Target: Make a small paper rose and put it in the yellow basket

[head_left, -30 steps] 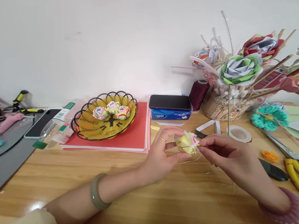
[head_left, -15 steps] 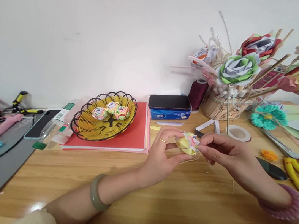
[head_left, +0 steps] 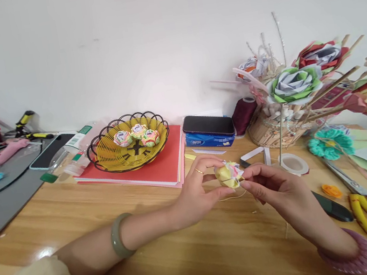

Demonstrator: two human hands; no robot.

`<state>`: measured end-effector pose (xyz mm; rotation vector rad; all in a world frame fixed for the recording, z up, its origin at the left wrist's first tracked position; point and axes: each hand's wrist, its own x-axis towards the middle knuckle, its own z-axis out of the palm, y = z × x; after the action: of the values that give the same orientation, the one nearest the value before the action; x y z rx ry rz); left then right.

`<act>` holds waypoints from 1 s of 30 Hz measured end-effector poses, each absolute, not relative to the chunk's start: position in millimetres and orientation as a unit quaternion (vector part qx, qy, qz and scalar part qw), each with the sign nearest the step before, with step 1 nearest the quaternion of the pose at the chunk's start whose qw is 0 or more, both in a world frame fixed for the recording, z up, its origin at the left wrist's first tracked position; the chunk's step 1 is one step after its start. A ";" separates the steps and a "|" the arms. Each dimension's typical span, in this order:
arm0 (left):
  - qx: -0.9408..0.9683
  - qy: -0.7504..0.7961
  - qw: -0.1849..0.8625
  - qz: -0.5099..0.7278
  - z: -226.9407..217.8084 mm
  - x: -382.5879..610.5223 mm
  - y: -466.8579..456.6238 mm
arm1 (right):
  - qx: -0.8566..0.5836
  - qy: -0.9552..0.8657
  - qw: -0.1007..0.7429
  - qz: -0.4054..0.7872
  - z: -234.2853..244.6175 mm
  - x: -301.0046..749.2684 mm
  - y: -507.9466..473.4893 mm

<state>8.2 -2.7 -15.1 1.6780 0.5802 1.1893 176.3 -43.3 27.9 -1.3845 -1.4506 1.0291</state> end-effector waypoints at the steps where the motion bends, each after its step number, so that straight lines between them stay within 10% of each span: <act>1: 0.690 0.236 0.478 0.489 -15.0 8.3 -2.9 | -0.550 -0.586 0.429 0.413 28.1 175.8 -43.3; 30: 0.731 0.254 0.407 0.485 -15.0 7.2 -1.1 | -0.562 -0.576 0.411 0.429 33.4 179.1 -41.8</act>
<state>7.2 -1.1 -15.0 1.8427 0.6408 1.2233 179.1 -41.8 33.4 -1.4132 -1.4499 1.0787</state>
